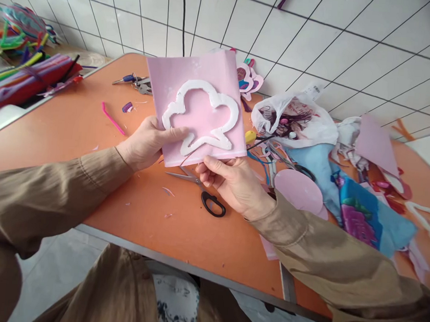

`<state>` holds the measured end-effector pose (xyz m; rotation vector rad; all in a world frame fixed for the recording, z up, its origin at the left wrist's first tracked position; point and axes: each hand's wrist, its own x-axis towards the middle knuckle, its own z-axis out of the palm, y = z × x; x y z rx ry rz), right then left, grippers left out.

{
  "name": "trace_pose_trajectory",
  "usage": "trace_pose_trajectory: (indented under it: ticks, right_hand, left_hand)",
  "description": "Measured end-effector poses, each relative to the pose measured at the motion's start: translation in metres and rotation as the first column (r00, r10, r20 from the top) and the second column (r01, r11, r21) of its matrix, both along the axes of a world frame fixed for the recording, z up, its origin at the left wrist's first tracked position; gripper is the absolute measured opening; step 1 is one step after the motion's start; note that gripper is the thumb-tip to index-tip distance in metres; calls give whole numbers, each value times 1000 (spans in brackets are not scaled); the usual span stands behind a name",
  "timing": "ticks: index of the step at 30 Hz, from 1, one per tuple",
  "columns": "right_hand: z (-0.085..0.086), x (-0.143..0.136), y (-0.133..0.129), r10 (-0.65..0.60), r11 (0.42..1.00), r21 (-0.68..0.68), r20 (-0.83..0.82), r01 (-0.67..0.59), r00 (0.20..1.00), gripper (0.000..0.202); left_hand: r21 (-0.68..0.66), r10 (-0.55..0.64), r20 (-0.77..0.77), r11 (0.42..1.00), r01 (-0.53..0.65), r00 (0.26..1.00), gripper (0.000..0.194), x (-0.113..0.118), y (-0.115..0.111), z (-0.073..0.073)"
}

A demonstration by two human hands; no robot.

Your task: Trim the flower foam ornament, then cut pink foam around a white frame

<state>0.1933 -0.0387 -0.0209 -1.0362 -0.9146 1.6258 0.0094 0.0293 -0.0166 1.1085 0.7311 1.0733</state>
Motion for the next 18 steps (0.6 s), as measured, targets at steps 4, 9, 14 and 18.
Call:
trace_pose_trajectory:
  ticks: [4,9,14,18]
  right_hand:
    - [0,0,0,18,999,-35,-69,-20,997,31]
    - [0,1,1,52,997,-60,-58,-56,997,33]
    - [11,10,-2,125,954,169,521,-246,844,19]
    - [30,17,-15,-38,781,128,987,-611,159,11]
  left_hand:
    - [10,-3,-11,1000,3,1000,26,0,1,-1]
    - [1,-1,-22,1000,1,1000,29,0,2,-1]
    - [-16,34,21,999,-34,999,30,-1,4,3]
    - [-6,51,39,999,-51,998,29,-3,7,7]
